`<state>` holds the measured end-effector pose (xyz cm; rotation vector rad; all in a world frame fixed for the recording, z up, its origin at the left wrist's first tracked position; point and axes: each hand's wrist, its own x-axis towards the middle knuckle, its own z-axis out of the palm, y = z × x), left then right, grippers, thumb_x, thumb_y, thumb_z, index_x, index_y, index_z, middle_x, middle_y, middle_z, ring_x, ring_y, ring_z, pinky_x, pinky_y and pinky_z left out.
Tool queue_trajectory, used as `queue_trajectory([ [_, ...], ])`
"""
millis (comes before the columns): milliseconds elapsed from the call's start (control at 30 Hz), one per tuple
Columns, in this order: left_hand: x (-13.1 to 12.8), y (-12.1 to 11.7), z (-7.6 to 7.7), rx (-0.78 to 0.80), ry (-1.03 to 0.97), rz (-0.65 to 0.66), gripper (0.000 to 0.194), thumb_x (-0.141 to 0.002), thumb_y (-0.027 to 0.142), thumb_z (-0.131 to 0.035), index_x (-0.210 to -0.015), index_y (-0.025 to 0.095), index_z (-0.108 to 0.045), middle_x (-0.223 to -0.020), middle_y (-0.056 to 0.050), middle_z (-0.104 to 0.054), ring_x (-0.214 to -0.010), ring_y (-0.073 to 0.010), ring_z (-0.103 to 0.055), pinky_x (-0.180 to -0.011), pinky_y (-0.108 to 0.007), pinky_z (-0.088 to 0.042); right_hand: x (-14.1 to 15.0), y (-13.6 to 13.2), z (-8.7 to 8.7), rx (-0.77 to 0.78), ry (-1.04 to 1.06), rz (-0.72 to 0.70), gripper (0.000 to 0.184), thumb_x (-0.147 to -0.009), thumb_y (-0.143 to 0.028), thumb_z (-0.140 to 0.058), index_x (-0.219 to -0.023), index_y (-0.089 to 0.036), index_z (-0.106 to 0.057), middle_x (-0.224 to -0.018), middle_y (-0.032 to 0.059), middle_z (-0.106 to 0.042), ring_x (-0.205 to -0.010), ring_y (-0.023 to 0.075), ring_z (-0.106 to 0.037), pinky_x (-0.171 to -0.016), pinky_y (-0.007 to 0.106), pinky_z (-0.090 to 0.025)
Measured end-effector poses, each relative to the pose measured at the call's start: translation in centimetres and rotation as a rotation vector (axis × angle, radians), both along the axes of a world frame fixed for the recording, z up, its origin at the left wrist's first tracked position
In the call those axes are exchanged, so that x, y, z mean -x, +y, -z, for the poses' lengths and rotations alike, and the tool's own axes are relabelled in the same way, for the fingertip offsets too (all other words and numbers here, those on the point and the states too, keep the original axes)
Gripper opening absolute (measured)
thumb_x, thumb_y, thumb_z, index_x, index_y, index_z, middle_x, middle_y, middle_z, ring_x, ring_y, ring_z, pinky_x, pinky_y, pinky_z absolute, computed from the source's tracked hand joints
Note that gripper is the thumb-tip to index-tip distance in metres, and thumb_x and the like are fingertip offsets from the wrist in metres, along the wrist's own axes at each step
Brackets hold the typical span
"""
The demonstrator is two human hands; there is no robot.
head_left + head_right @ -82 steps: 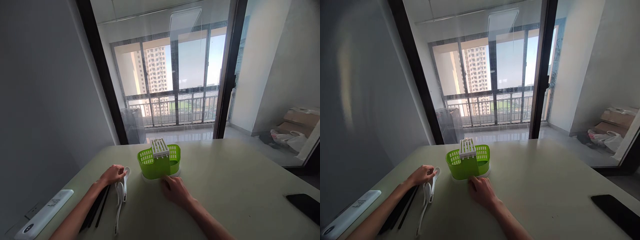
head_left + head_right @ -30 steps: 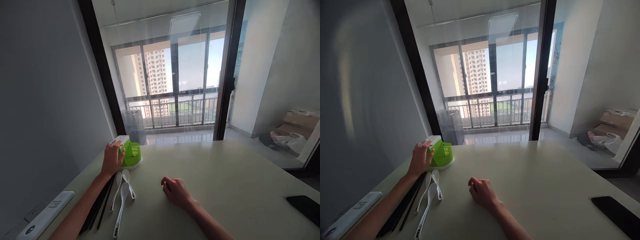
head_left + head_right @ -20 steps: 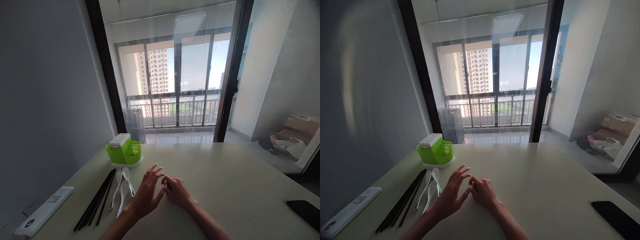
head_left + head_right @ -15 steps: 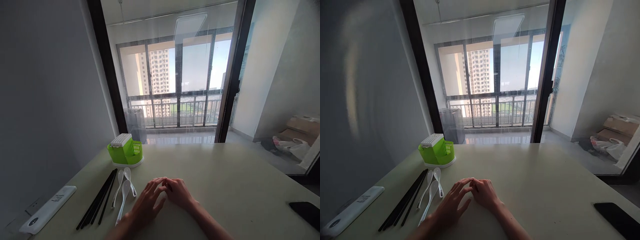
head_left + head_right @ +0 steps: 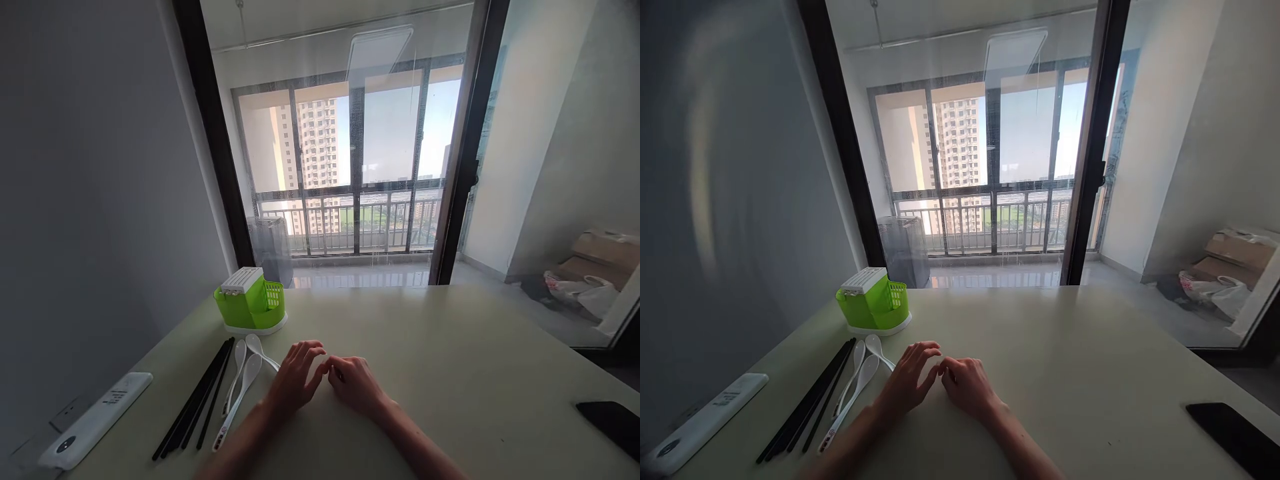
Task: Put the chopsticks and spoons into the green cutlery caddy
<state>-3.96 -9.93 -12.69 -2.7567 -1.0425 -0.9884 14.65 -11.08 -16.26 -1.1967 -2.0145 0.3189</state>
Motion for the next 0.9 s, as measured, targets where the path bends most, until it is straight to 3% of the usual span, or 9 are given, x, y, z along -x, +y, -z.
queue_trajectory([
  [100,-1.7,-1.0,0.1,0.073,-0.062,0.034,0.027,-0.098,0.023,-0.048,-0.125,0.024,-0.048,-0.130,-0.010,-0.060,-0.120,-0.0229,-0.057,-0.102,-0.044,-0.047,-0.1,0.2,0.2,0.019,-0.026,-0.015,0.024,-0.086,-0.014,-0.047,-0.081,-0.023,-0.069,-0.069,-0.0016,-0.070,-0.058,0.0101,-0.054,-0.062,0.022,-0.031],
  [200,-3.9,-1.4,0.2,0.195,-0.069,0.136,0.049,-0.093,0.038,-0.061,-0.136,0.025,-0.042,-0.140,-0.011,-0.055,-0.128,-0.0256,-0.052,-0.109,-0.044,-0.044,-0.3,0.9,0.8,0.060,-0.071,-0.013,0.015,-0.077,-0.014,-0.056,-0.072,-0.019,-0.069,-0.065,-0.0002,-0.068,-0.056,0.0103,-0.050,-0.057,0.023,-0.028],
  [300,-6.0,-1.0,0.2,0.296,-0.081,0.201,0.074,-0.079,0.056,-0.074,-0.139,0.025,-0.043,-0.140,-0.011,-0.055,-0.128,-0.0288,-0.051,-0.110,-0.046,-0.043,-0.7,1.6,1.2,0.099,-0.108,0.027,0.011,-0.076,-0.015,-0.059,-0.074,-0.017,-0.070,-0.071,0.0037,-0.069,-0.059,0.0121,-0.051,-0.055,0.024,-0.027],
  [433,-7.2,-0.3,0.3,0.361,-0.112,0.212,0.094,-0.056,0.063,-0.087,-0.133,0.026,-0.049,-0.130,-0.010,-0.058,-0.121,-0.0314,-0.053,-0.107,-0.047,-0.045,-1.1,1.7,0.8,0.120,-0.119,0.079,0.018,-0.081,-0.016,-0.056,-0.088,-0.017,-0.072,-0.084,0.0065,-0.071,-0.070,0.0146,-0.058,-0.059,0.024,-0.031],
  [533,-7.1,-0.3,0.5,0.400,-0.116,0.219,0.097,-0.051,0.062,-0.088,-0.133,0.027,-0.049,-0.126,-0.009,-0.059,-0.118,-0.0313,-0.054,-0.103,-0.046,-0.046,-1.2,1.2,0.5,0.129,-0.124,0.100,0.019,-0.083,-0.015,-0.054,-0.088,-0.018,-0.071,-0.088,0.0065,-0.072,-0.072,0.0147,-0.059,-0.060,0.025,-0.031],
  [900,-6.8,-0.6,1.1,0.440,-0.125,0.176,0.087,-0.060,0.067,-0.082,-0.131,0.028,-0.051,-0.124,-0.008,-0.059,-0.116,-0.0291,-0.055,-0.102,-0.044,-0.047,-1.3,1.3,0.4,0.187,-0.225,0.117,0.019,-0.080,-0.016,-0.058,-0.091,-0.018,-0.073,-0.089,0.0071,-0.074,-0.070,0.0154,-0.061,-0.058,0.026,-0.028],
])
